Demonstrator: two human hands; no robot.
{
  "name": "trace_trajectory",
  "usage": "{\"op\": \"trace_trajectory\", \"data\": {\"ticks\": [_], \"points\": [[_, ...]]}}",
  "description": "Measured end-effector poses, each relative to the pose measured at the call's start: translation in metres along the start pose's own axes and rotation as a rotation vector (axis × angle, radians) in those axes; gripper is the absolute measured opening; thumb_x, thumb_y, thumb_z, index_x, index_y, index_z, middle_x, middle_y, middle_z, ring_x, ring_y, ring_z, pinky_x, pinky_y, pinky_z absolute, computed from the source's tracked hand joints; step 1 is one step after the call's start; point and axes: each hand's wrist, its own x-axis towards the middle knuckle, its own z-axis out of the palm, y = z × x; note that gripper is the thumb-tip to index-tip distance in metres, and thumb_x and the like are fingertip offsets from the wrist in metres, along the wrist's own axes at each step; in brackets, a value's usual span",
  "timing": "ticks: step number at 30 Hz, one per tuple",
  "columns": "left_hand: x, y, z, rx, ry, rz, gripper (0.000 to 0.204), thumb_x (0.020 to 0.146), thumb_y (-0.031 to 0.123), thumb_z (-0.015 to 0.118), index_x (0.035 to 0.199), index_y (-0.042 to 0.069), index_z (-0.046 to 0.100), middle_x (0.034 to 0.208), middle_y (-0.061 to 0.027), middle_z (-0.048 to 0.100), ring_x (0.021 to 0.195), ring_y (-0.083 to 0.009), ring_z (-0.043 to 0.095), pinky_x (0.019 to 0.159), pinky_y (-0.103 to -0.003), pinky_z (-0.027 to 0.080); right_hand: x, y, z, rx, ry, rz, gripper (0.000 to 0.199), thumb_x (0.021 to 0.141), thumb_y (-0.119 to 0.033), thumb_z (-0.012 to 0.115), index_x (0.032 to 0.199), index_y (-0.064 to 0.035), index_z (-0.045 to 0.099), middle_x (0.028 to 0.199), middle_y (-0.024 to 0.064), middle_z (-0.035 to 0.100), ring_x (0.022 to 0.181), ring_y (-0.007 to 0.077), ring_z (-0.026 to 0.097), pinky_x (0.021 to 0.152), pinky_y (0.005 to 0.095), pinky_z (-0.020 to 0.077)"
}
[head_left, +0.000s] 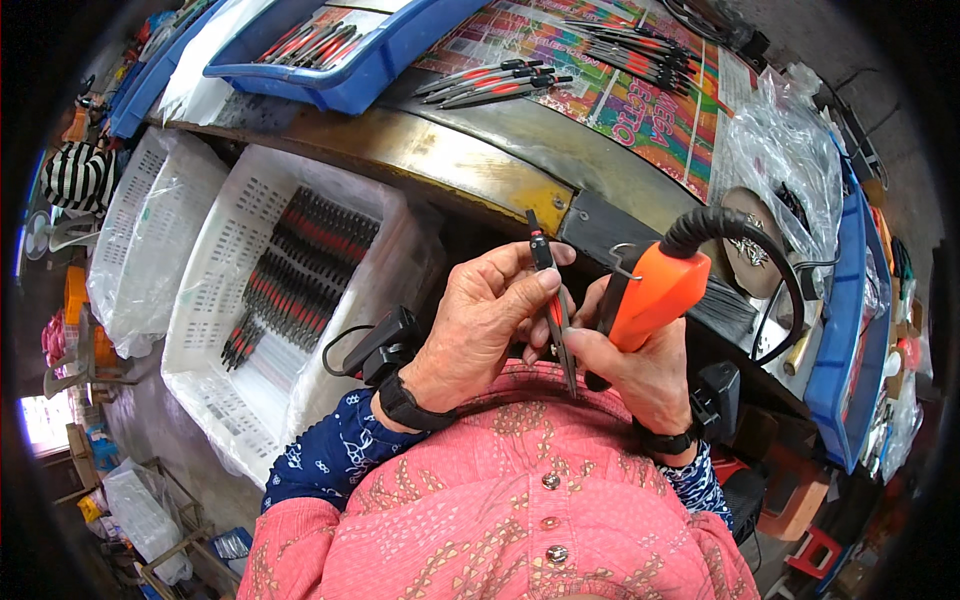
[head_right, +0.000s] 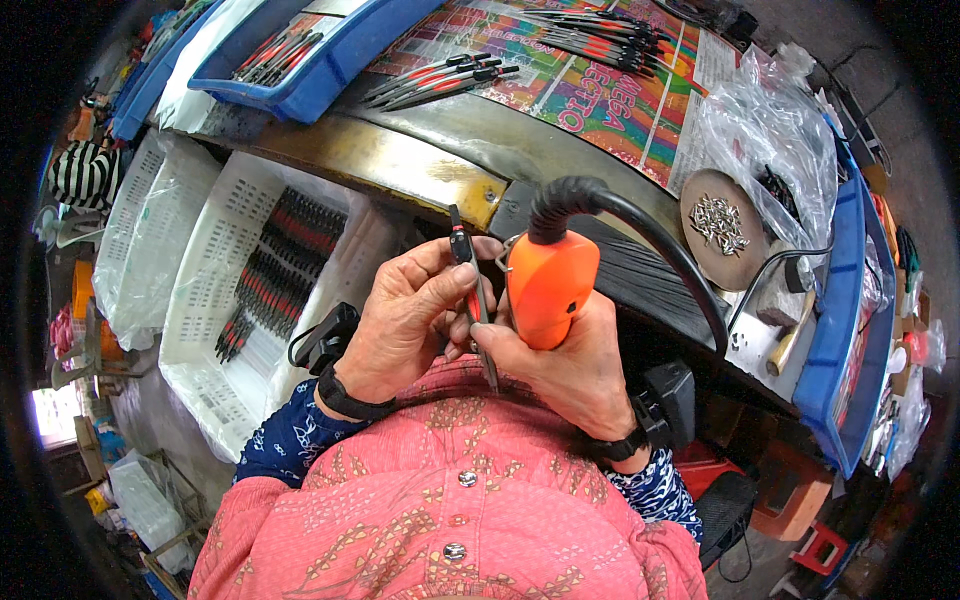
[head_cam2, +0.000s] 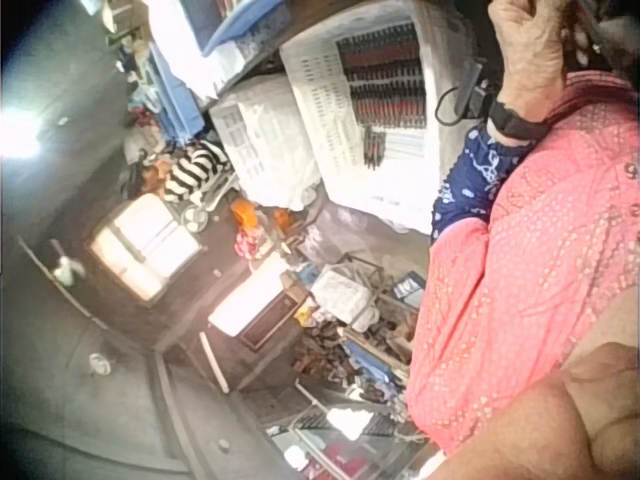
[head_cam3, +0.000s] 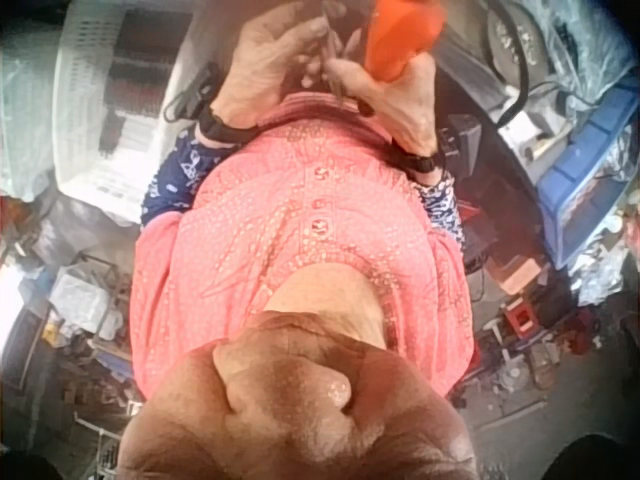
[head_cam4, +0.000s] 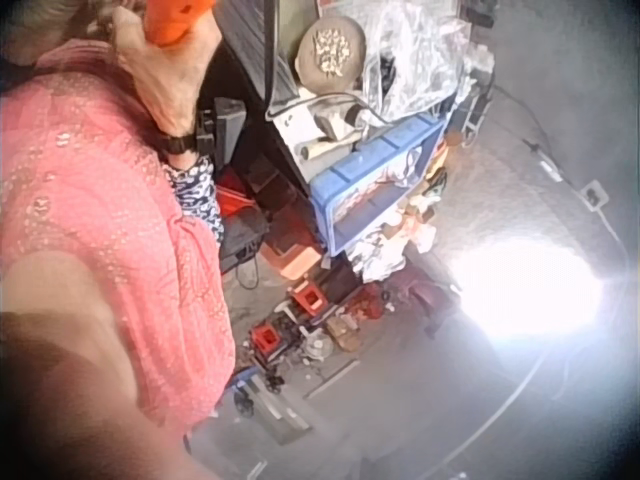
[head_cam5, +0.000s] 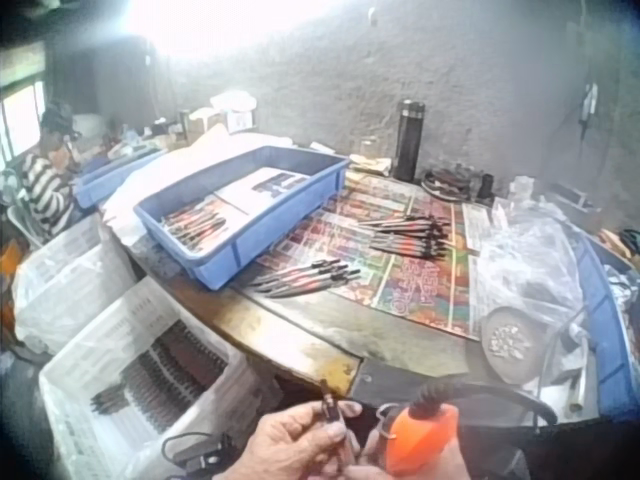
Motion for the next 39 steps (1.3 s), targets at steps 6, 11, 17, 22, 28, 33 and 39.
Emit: {"op": "trace_trajectory", "data": {"ticks": [6,11,17,22,28,33,39], "points": [[-0.004,0.0,0.0,-0.04,0.034,-0.072,0.026,0.093,0.015,0.055,0.114,0.001,0.055,0.072,-0.0029,0.059,0.047,-0.004,0.044,0.039,-0.018,0.036,0.0,0.014,-0.006,0.124,-0.01,-0.072,0.054,0.084,-0.049,0.058,0.102,0.0007,0.049,0.068,0.0052,0.052,0.057,0.0126,0.052,0.052,0.0232,0.0433],[-0.005,0.0,0.0,-0.042,0.024,-0.086,0.026,0.092,0.015,0.056,0.114,0.001,0.055,0.071,-0.0017,0.059,0.047,-0.0035,0.043,0.039,-0.018,0.035,-0.002,0.014,-0.006,0.189,0.021,-0.078,0.088,0.068,-0.079,0.052,0.099,0.0023,0.049,0.071,0.0063,0.052,0.059,0.0139,0.053,0.054,0.0245,0.0435],[-0.005,-0.002,-0.001,-0.016,0.023,-0.08,0.025,0.092,0.015,0.056,0.114,0.002,0.056,0.071,-0.001,0.058,0.047,-0.0033,0.042,0.04,-0.017,0.034,-0.003,0.013,-0.006,0.176,0.039,-0.116,0.084,0.072,-0.076,0.053,0.099,0.0037,0.048,0.076,0.0074,0.052,0.06,0.0153,0.053,0.055,0.0256,0.044],[-0.006,-0.002,-0.001,0.011,0.019,-0.077,0.025,0.092,0.016,0.056,0.113,0.002,0.056,0.071,-0.0002,0.058,0.048,-0.003,0.042,0.04,-0.017,0.034,-0.004,0.017,-0.007,0.221,0.041,-0.125,0.084,0.073,-0.076,0.052,0.098,0.0041,0.048,0.077,0.0077,0.051,0.065,0.017,0.054,0.059,0.0278,0.0443],[-0.006,-0.004,-0.001,0.041,0.007,-0.063,0.024,0.092,0.016,0.055,0.112,0.004,0.057,0.071,0.0006,0.058,0.047,-0.0024,0.041,0.04,-0.016,0.031,-0.003,0.016,-0.014,0.241,-0.063,-0.155,0.085,0.073,-0.077,0.05,0.1,0.0042,0.05,0.077,0.0086,0.052,0.071,0.0193,0.054,0.064,0.0303,0.0444],[-0.006,-0.002,0.003,0.12,0.008,-0.054,0.023,0.093,0.016,0.053,0.112,0.004,0.057,0.072,0.0008,0.057,0.046,-0.0019,0.039,0.04,-0.016,0.029,-0.003,0.012,-0.018,0.25,-0.089,-0.144,0.081,0.077,-0.073,0.049,0.103,0.0037,0.051,0.079,0.0091,0.053,0.067,0.021,0.056,0.061,0.03,0.0449],[-0.004,0.004,0.011,0.155,0.012,-0.048,0.022,0.092,0.013,0.054,0.11,0.001,0.058,0.071,0.0005,0.058,0.048,-0.0023,0.042,0.041,-0.016,0.032,-0.001,0.008,-0.016,0.31,-0.043,-0.226,0.074,0.083,-0.067,0.047,0.104,0.0045,0.05,0.079,0.0108,0.055,0.06,0.0189,0.056,0.054,0.0268,0.0446]]}}
